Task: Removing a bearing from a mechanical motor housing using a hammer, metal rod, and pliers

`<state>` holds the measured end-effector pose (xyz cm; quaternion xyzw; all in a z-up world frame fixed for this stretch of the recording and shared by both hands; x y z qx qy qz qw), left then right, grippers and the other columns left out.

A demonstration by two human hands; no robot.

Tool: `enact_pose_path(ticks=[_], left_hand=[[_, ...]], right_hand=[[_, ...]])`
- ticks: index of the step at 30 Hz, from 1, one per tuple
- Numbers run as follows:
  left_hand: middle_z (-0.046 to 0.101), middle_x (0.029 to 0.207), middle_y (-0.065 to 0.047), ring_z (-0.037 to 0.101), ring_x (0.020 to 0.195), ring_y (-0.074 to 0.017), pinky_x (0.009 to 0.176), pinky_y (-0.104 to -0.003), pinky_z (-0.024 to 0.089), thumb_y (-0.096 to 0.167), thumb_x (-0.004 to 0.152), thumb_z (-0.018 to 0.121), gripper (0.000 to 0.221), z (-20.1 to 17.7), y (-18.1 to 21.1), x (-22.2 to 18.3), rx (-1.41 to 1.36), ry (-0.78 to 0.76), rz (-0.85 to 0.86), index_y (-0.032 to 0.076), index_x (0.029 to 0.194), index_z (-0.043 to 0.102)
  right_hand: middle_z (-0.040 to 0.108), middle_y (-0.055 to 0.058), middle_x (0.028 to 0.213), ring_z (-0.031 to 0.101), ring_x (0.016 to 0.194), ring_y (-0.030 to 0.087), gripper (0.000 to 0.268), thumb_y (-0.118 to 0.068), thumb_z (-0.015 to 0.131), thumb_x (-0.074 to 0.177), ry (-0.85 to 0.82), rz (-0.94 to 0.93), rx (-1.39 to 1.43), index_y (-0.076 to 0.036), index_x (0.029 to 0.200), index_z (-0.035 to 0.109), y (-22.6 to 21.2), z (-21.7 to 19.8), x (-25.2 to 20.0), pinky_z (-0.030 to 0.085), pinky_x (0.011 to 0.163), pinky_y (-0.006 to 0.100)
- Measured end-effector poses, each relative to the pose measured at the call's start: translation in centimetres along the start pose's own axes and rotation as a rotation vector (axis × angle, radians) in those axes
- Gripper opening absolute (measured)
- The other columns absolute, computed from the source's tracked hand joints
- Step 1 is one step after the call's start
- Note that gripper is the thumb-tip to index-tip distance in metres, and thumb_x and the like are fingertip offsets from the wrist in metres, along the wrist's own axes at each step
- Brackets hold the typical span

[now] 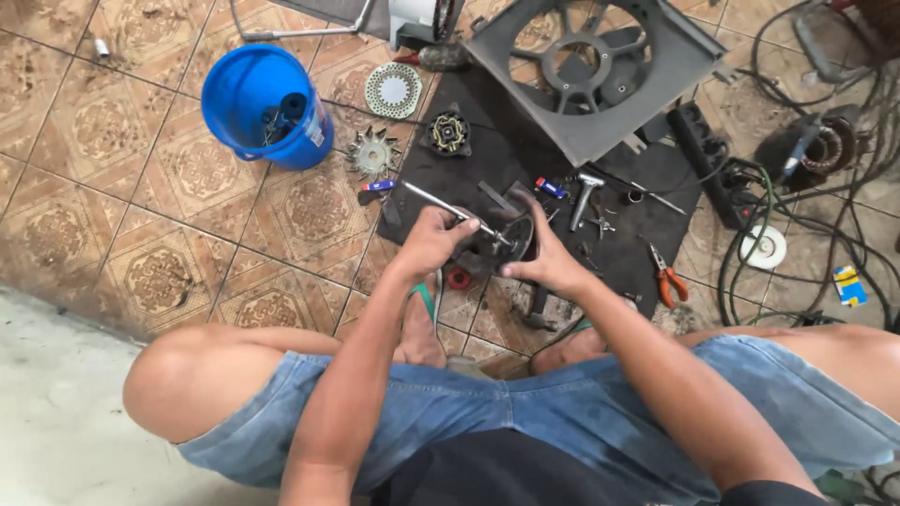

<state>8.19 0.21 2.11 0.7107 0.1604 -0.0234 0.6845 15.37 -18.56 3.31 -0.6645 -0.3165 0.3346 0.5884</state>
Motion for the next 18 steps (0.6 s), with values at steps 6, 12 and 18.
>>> enact_pose_path(ticks=[6, 12, 18], left_hand=[[0.075, 0.088, -0.014, 0.067, 0.086, -0.0208, 0.084, -0.038, 0.052, 0.01, 0.087, 0.078, 0.016, -6.1, 0.2, -0.6, -0.104, 0.186, -0.072, 0.001, 0.099, 0.078], [0.048, 0.05, 0.001, 0.049, 0.039, -0.0117, 0.04, -0.031, 0.034, 0.039, 0.099, 0.079, 0.045, -27.5, -3.7, -5.3, 0.049, 0.964, -0.265, 0.019, 0.066, 0.055], [0.05, 0.058, -0.004, 0.044, 0.035, -0.0148, 0.029, -0.036, 0.032, 0.026, 0.092, 0.073, 0.018, -29.7, -15.9, -1.1, 0.026, 0.866, -0.4, 0.009, 0.094, 0.064]], right_hand=[[0.059, 0.019, 0.126, 0.064, 0.118, 0.032, 0.114, -0.023, 0.103, 0.051, 0.183, -0.08, 0.054, -0.007, 0.148, 0.043, 2.8, -2.7, -1.0, 0.053, 0.105, 0.046], [0.024, 0.031, 0.165, 0.032, 0.15, 0.042, 0.116, 0.004, 0.078, 0.07, 0.366, -0.075, 0.384, -0.009, 0.164, 0.011, -1.1, -10.2, -6.6, 0.035, 0.12, 0.055], [0.016, 0.034, 0.169, 0.03, 0.147, 0.058, 0.117, 0.006, 0.079, 0.063, -0.177, -0.222, 1.022, -0.018, 0.163, 0.023, -13.3, -5.6, -4.6, 0.031, 0.113, 0.069]])
Point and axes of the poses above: each hand's wrist, its own x-axis towards the middle knuckle, its own z-axis out of the palm, y = z × x, the point moved 6 cm from there along x, towards the middle knuckle
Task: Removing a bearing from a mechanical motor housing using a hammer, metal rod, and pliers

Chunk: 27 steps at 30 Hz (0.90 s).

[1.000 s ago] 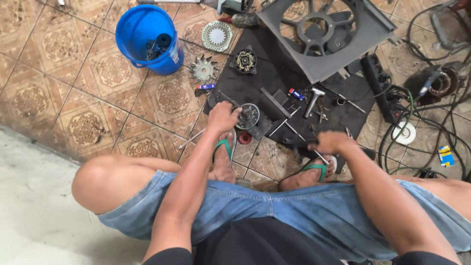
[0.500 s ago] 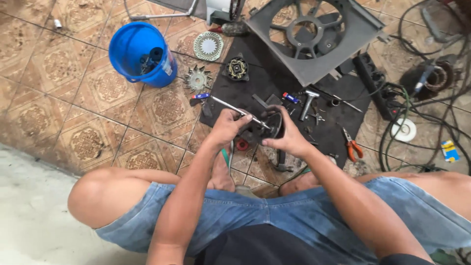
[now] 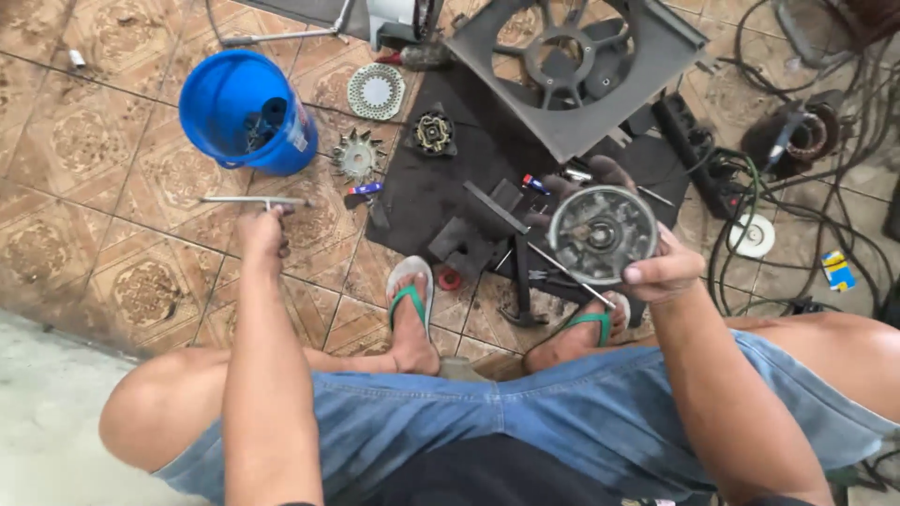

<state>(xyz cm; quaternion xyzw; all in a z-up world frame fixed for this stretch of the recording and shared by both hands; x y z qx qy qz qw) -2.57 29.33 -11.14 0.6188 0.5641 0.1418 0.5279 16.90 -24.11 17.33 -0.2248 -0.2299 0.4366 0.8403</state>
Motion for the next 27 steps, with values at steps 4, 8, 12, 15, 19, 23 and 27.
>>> enact_pose_path(ticks=[4, 8, 12, 15, 19, 23, 27], left_hand=[[0.064, 0.068, -0.016, 0.063, 0.05, -0.0305, 0.035, -0.051, 0.042, 0.038, 0.09, 0.074, 0.034, -0.2, -9.2, 4.5, 0.339, 0.093, -0.016, 0.005, 0.095, 0.074], [0.076, 0.119, -0.018, 0.067, 0.119, -0.0374, 0.097, -0.054, 0.054, 0.032, 0.078, 0.056, 0.052, 0.0, -15.3, 7.0, 1.001, -0.118, -0.103, 0.005, 0.116, 0.079], [0.077, 0.103, -0.022, 0.073, 0.105, -0.0434, 0.085, -0.059, 0.058, 0.023, 0.079, 0.067, 0.035, 4.3, 0.2, -8.8, 1.109, -0.068, 0.03, 0.007, 0.107, 0.082], [0.069, 0.109, -0.034, 0.066, 0.107, -0.052, 0.093, -0.057, 0.05, -0.001, 0.091, 0.054, 0.041, 9.5, 16.0, -26.1, 0.193, -0.421, 0.612, -0.01, 0.13, 0.063], [0.072, 0.103, -0.007, 0.07, 0.1, -0.0307, 0.089, -0.041, 0.053, 0.022, 0.09, 0.079, 0.034, 14.5, 20.3, -38.0, 0.071, -0.472, 1.234, 0.012, 0.121, 0.07], [0.059, 0.106, -0.007, 0.061, 0.094, -0.0303, 0.079, -0.042, 0.046, 0.048, 0.09, 0.074, 0.053, 16.3, 21.4, -41.2, 0.231, -0.206, 1.401, 0.016, 0.131, 0.064], [0.058, 0.108, -0.009, 0.059, 0.094, -0.0323, 0.079, -0.044, 0.042, 0.046, 0.089, 0.076, 0.047, 16.5, 22.1, -42.2, 0.337, -0.096, 1.505, 0.02, 0.126, 0.068]], right_hand=[[0.02, 0.033, 0.167, 0.029, 0.149, 0.057, 0.113, 0.012, 0.072, 0.066, -0.03, 0.006, 0.14, -0.017, 0.163, 0.023, 0.4, 0.0, 0.0, 0.022, 0.118, 0.07], [0.028, 0.038, 0.162, 0.034, 0.147, 0.056, 0.1, 0.012, 0.065, 0.07, 0.017, -0.018, 0.211, -0.014, 0.16, 0.03, 1.0, -0.9, -0.3, 0.021, 0.119, 0.071], [0.037, 0.04, 0.156, 0.041, 0.142, 0.058, 0.1, 0.007, 0.07, 0.069, 0.091, -0.032, 0.14, -0.01, 0.159, 0.03, 1.3, -0.2, 0.1, 0.038, 0.113, 0.067], [0.046, 0.042, 0.148, 0.05, 0.135, 0.058, 0.1, 0.008, 0.066, 0.066, 0.194, -0.069, 0.091, -0.005, 0.158, 0.031, 2.4, -2.0, 0.0, 0.043, 0.109, 0.065], [0.059, 0.037, 0.13, 0.064, 0.119, 0.049, 0.104, 0.003, 0.06, 0.062, 0.309, -0.051, -0.032, 0.003, 0.161, 0.025, 4.2, -6.0, -1.2, 0.055, 0.097, 0.062], [0.065, 0.037, 0.118, 0.07, 0.109, 0.047, 0.096, 0.005, 0.058, 0.063, 0.371, -0.086, -0.013, 0.005, 0.156, 0.036, 3.8, -6.1, -1.5, 0.059, 0.084, 0.067], [0.065, 0.038, 0.117, 0.07, 0.108, 0.049, 0.096, 0.009, 0.056, 0.063, 0.402, -0.135, 0.061, 0.004, 0.157, 0.037, 3.2, -5.7, -1.9, 0.057, 0.087, 0.069]])
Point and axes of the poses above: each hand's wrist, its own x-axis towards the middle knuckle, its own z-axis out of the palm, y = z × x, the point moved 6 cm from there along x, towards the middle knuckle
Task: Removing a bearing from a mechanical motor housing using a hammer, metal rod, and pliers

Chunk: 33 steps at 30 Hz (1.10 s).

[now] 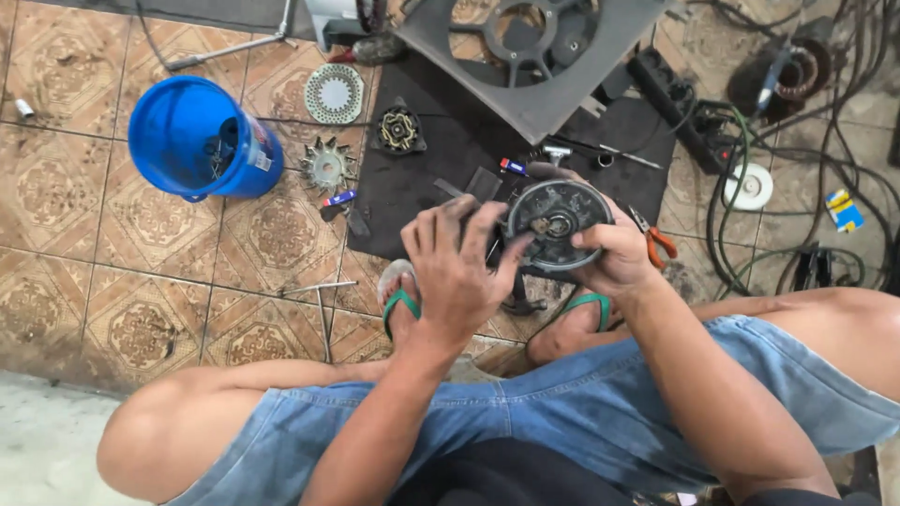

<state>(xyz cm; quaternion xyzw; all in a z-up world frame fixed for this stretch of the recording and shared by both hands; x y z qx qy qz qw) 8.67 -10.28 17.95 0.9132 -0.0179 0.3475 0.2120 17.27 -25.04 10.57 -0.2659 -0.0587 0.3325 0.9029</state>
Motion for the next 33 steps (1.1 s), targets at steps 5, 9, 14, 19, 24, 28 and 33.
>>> enact_pose_path(ticks=[5, 9, 14, 19, 24, 28, 33], left_hand=[[0.063, 0.107, -0.008, 0.058, 0.098, -0.0317, 0.09, -0.051, 0.036, 0.028, 0.087, 0.075, 0.022, 0.6, 2.0, 1.8, -0.001, -0.067, 0.166, 0.027, 0.109, 0.074], [0.066, 0.105, -0.003, 0.059, 0.102, -0.0277, 0.094, -0.052, 0.034, 0.026, 0.081, 0.077, 0.018, 0.7, 1.6, 2.0, -0.103, -0.098, 0.153, 0.025, 0.099, 0.074], [0.066, 0.101, -0.008, 0.062, 0.103, -0.0298, 0.097, -0.045, 0.037, 0.014, 0.086, 0.072, 0.011, -3.1, -5.0, 2.0, -0.256, 0.031, -0.345, 0.018, 0.097, 0.071], [0.066, 0.117, -0.018, 0.067, 0.105, -0.042, 0.089, -0.063, 0.046, 0.031, 0.085, 0.076, 0.038, -3.2, -14.1, -3.6, 0.366, -0.537, -0.598, 0.014, 0.118, 0.069], [0.058, 0.126, -0.04, 0.055, 0.119, -0.0593, 0.101, -0.064, 0.044, 0.015, 0.089, 0.081, 0.063, -4.6, -9.1, -4.7, -0.001, -0.197, -0.221, -0.012, 0.14, 0.055], [0.055, 0.141, -0.026, 0.053, 0.133, -0.0502, 0.112, -0.062, 0.042, 0.012, 0.081, 0.077, 0.077, -3.4, -1.4, -1.4, -0.901, -0.364, -0.52, 0.006, 0.15, 0.044], [0.068, 0.121, -0.01, 0.068, 0.119, -0.0339, 0.106, -0.045, 0.053, 0.001, 0.079, 0.08, 0.049, -2.0, 0.3, -1.2, -0.778, -0.123, -0.416, 0.014, 0.126, 0.071]], right_hand=[[0.063, 0.045, 0.101, 0.07, 0.094, 0.06, 0.092, 0.01, 0.054, 0.066, -0.069, -0.01, 0.079, 0.0, 0.157, 0.038, 0.4, -1.6, -0.3, 0.058, 0.077, 0.075], [0.069, 0.037, 0.106, 0.074, 0.099, 0.048, 0.072, 0.012, 0.056, 0.069, 0.104, -0.054, 0.053, 0.005, 0.141, 0.055, -0.1, 0.8, -1.1, 0.061, 0.082, 0.061], [0.069, 0.034, 0.1, 0.074, 0.088, 0.045, 0.064, 0.01, 0.055, 0.068, 0.371, -0.059, 0.026, 0.008, 0.132, 0.059, 0.8, -3.7, -2.3, 0.059, 0.087, 0.064], [0.07, 0.031, 0.1, 0.074, 0.09, 0.039, 0.054, 0.007, 0.062, 0.071, 0.348, -0.092, -0.073, 0.01, 0.125, 0.062, 0.4, -3.2, -2.3, 0.06, 0.087, 0.058], [0.075, 0.018, 0.099, 0.075, 0.098, 0.036, 0.018, -0.012, 0.078, 0.086, 0.095, -0.454, -1.072, -0.001, 0.1, 0.075, -2.7, 3.0, -2.3, 0.056, 0.097, 0.054], [0.051, 0.014, 0.101, 0.063, 0.103, 0.036, 0.012, 0.002, 0.078, 0.085, -0.208, -0.792, -1.144, -0.008, 0.079, 0.081, -3.1, 7.4, -3.2, 0.051, 0.108, 0.063], [0.042, 0.011, 0.093, 0.069, 0.09, 0.037, 0.012, 0.006, 0.077, 0.084, -0.249, -0.846, -1.112, -0.005, 0.079, 0.076, -3.2, 7.4, -3.4, 0.058, 0.089, 0.05]])
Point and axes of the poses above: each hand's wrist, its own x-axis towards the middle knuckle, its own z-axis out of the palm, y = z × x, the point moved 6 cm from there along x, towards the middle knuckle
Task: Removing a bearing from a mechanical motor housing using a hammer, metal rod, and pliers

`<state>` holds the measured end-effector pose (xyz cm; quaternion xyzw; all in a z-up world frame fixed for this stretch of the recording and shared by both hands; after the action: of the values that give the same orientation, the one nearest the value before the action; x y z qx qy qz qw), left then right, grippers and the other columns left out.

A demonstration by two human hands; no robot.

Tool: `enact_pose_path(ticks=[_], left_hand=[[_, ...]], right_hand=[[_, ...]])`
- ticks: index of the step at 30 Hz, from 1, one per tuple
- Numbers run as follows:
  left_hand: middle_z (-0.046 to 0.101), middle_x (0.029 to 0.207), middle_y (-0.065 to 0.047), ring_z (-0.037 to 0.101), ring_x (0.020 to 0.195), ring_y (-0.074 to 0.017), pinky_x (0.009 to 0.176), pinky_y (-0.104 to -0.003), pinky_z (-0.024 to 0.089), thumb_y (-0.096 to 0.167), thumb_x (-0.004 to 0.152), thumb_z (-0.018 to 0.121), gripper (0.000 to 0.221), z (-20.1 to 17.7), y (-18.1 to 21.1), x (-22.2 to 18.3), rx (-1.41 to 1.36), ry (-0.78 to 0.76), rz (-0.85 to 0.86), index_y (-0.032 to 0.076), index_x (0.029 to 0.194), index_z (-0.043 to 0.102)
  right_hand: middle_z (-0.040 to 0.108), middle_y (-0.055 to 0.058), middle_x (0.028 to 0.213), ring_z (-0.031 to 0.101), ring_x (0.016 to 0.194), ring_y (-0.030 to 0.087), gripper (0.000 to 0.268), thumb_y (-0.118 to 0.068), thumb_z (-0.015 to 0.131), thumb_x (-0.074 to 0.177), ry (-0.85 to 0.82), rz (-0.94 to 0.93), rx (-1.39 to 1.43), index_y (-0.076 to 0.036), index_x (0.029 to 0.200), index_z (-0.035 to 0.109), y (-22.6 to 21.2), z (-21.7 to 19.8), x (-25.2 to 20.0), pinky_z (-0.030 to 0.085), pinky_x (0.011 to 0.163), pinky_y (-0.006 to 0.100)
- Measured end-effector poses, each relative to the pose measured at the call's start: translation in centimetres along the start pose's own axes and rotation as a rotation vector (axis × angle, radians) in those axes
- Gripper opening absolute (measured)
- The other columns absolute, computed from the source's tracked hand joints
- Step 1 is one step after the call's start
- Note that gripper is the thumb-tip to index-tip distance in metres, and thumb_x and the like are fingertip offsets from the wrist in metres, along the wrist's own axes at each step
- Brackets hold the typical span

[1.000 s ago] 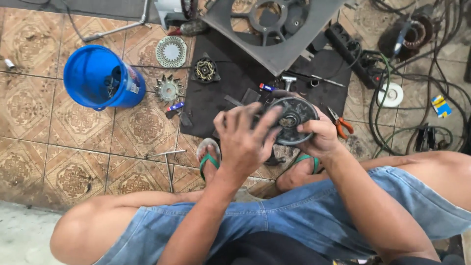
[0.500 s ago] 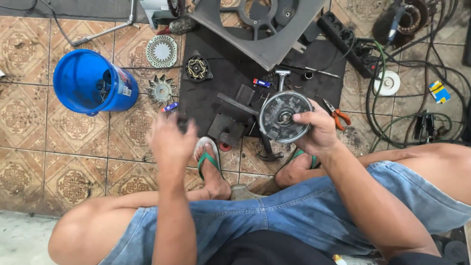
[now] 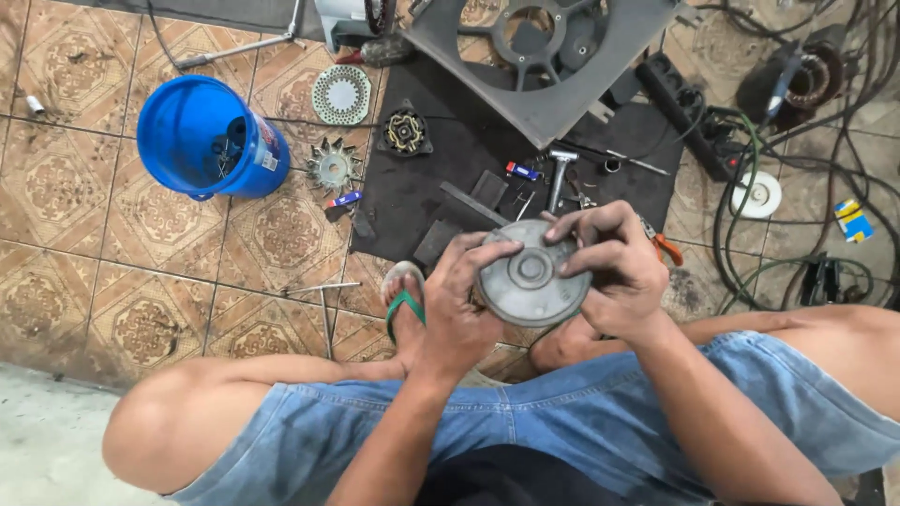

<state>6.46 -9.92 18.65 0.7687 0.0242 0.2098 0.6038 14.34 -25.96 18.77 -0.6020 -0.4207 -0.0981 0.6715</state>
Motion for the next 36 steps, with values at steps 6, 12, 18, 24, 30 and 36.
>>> enact_pose_path(ticks=[6, 12, 18, 24, 30, 36], left_hand=[[0.073, 0.099, -0.007, 0.075, 0.098, -0.0294, 0.089, -0.043, 0.06, 0.008, 0.087, 0.08, 0.028, 0.1, -0.2, 0.4, -0.05, 0.062, -0.063, 0.013, 0.114, 0.077], [0.074, 0.087, -0.011, 0.075, 0.084, -0.0279, 0.073, -0.039, 0.06, 0.005, 0.086, 0.079, 0.02, 0.0, -0.2, 0.3, -0.099, 0.131, -0.09, 0.01, 0.106, 0.08], [0.074, 0.086, -0.012, 0.076, 0.084, -0.0261, 0.073, -0.038, 0.06, 0.002, 0.084, 0.079, 0.021, 0.0, -0.4, 0.4, -0.104, 0.158, -0.119, 0.01, 0.105, 0.08], [0.07, 0.113, -0.031, 0.065, 0.116, -0.0379, 0.103, -0.049, 0.053, -0.007, 0.073, 0.068, 0.048, 2.1, -3.4, -0.6, -0.248, 0.239, -0.403, -0.003, 0.121, 0.068], [0.07, 0.108, -0.022, 0.061, 0.107, -0.023, 0.098, -0.041, 0.055, -0.011, 0.075, 0.073, 0.049, 6.2, -6.8, 1.5, -0.535, 0.286, -0.58, -0.002, 0.124, 0.071], [0.076, 0.078, -0.016, 0.074, 0.055, -0.0238, 0.053, -0.035, 0.06, 0.011, 0.095, 0.066, 0.048, 5.6, -10.7, 2.4, -0.126, -0.104, -0.675, 0.01, 0.143, 0.059]], right_hand=[[0.043, 0.013, 0.095, 0.075, 0.091, 0.038, 0.024, 0.011, 0.076, 0.087, 0.106, 0.147, 0.051, -0.001, 0.084, 0.056, 1.0, -0.6, -0.4, 0.062, 0.081, 0.045], [0.042, 0.014, 0.093, 0.074, 0.089, 0.038, 0.021, 0.016, 0.072, 0.086, 0.129, 0.17, 0.089, 0.003, 0.088, 0.055, 1.1, -0.7, -0.7, 0.063, 0.078, 0.047], [0.043, 0.014, 0.092, 0.075, 0.089, 0.038, 0.021, 0.017, 0.073, 0.086, 0.145, 0.184, 0.08, 0.005, 0.088, 0.056, 1.0, -0.7, -0.6, 0.064, 0.076, 0.044], [0.063, 0.016, 0.096, 0.07, 0.084, 0.036, 0.015, 0.005, 0.08, 0.081, 0.009, 0.159, -0.297, -0.003, 0.09, 0.071, 0.5, -0.4, -0.9, 0.056, 0.078, 0.045], [0.066, 0.016, 0.096, 0.07, 0.089, 0.04, 0.029, 0.018, 0.068, 0.071, -0.072, 0.194, -0.492, -0.003, 0.092, 0.07, 1.8, -3.3, 0.2, 0.054, 0.083, 0.048], [0.064, 0.02, 0.099, 0.069, 0.088, 0.039, 0.02, 0.007, 0.085, 0.086, 0.023, 0.33, -0.573, 0.001, 0.098, 0.07, 3.7, -7.9, -0.8, 0.055, 0.079, 0.043]])
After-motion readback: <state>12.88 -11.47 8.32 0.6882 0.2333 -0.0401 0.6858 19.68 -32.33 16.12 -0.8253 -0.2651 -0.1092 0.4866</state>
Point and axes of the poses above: each hand's wrist, its own x-axis towards the middle knuckle, its own z-axis out of the palm, y = z × x, the point moved 6 cm from there along x, towards the middle knuckle
